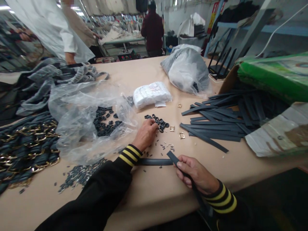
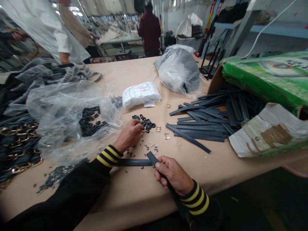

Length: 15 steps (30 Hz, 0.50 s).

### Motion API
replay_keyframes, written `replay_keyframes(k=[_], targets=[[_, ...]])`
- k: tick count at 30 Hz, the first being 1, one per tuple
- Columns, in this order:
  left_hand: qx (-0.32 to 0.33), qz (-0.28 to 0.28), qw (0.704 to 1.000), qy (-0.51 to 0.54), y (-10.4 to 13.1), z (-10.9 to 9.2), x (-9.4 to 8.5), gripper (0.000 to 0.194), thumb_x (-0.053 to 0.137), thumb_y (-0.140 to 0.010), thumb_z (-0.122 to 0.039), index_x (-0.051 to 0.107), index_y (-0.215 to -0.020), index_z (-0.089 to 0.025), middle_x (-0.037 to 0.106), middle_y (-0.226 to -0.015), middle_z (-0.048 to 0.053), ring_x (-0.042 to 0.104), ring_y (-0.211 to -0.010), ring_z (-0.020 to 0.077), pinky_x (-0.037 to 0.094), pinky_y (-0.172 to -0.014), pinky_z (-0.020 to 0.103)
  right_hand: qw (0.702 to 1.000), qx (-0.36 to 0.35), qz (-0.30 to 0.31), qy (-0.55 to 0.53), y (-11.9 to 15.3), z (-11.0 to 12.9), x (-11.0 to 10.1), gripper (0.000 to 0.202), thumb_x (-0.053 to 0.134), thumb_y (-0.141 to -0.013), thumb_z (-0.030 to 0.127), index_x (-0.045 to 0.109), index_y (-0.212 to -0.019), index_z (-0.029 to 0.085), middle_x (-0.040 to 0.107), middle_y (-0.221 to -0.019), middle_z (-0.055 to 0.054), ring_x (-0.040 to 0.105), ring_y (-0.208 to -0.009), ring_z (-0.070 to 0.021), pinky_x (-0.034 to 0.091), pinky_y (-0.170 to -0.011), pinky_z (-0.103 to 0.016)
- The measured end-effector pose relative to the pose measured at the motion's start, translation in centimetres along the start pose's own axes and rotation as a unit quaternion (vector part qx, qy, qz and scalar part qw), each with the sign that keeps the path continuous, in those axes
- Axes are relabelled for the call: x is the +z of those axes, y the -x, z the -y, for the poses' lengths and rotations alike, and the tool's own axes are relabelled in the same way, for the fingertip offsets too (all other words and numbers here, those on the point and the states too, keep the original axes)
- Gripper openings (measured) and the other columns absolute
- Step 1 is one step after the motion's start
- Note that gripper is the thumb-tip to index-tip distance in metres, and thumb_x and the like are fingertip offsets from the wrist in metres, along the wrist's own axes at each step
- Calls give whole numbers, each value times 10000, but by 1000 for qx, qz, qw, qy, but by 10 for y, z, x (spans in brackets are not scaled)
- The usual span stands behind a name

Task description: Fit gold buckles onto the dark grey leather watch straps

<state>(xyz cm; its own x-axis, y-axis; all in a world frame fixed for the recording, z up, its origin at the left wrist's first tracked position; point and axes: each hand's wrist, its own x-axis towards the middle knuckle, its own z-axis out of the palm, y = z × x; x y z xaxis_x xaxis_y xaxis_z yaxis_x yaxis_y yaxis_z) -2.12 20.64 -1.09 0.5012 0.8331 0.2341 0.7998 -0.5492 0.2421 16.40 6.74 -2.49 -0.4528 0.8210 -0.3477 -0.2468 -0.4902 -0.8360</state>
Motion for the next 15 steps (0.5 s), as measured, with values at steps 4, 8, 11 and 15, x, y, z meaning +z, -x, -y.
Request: replay_keyframes(k=[4, 8, 11, 15], targets=[[-164, -13, 931, 326, 35, -24, -24, 161, 493, -812, -262, 572, -864, -132, 605, -746, 42, 570, -708, 148, 463, -679, 300, 991, -54, -33, 117, 4, 9, 6, 226, 446, -862, 372, 458, -828, 149, 554, -639, 15, 391, -411, -38, 312, -406, -171], [-310, 28, 702, 640, 80, -54, -31, 171, 615, -743, -271, 558, -716, -112, 655, -715, 49, 611, -677, 114, 477, -692, 250, 948, -116, -83, 285, 10, 18, 22, 220, 400, -888, 342, 505, -816, 162, 495, -571, 32, 415, -484, -71, 334, -493, -202], [-352, 1, 606, 713, 106, -72, -25, 154, 658, -714, -222, 557, -688, -109, 647, -656, 16, 613, -654, 84, 469, -692, 201, 909, -139, -112, 378, 13, 17, 33, 219, 394, -887, 317, 524, -786, 173, 463, -540, 34, 433, -503, -90, 334, -526, -219], [-333, -22, 612, 717, 120, -81, -21, 135, 650, -730, -217, 568, -728, -109, 646, -643, 4, 612, -652, 75, 465, -692, 185, 869, -144, -123, 457, 16, 13, 39, 194, 400, -877, 282, 553, -816, 179, 522, -601, 9, 475, -543, -112, 332, -555, -235]])
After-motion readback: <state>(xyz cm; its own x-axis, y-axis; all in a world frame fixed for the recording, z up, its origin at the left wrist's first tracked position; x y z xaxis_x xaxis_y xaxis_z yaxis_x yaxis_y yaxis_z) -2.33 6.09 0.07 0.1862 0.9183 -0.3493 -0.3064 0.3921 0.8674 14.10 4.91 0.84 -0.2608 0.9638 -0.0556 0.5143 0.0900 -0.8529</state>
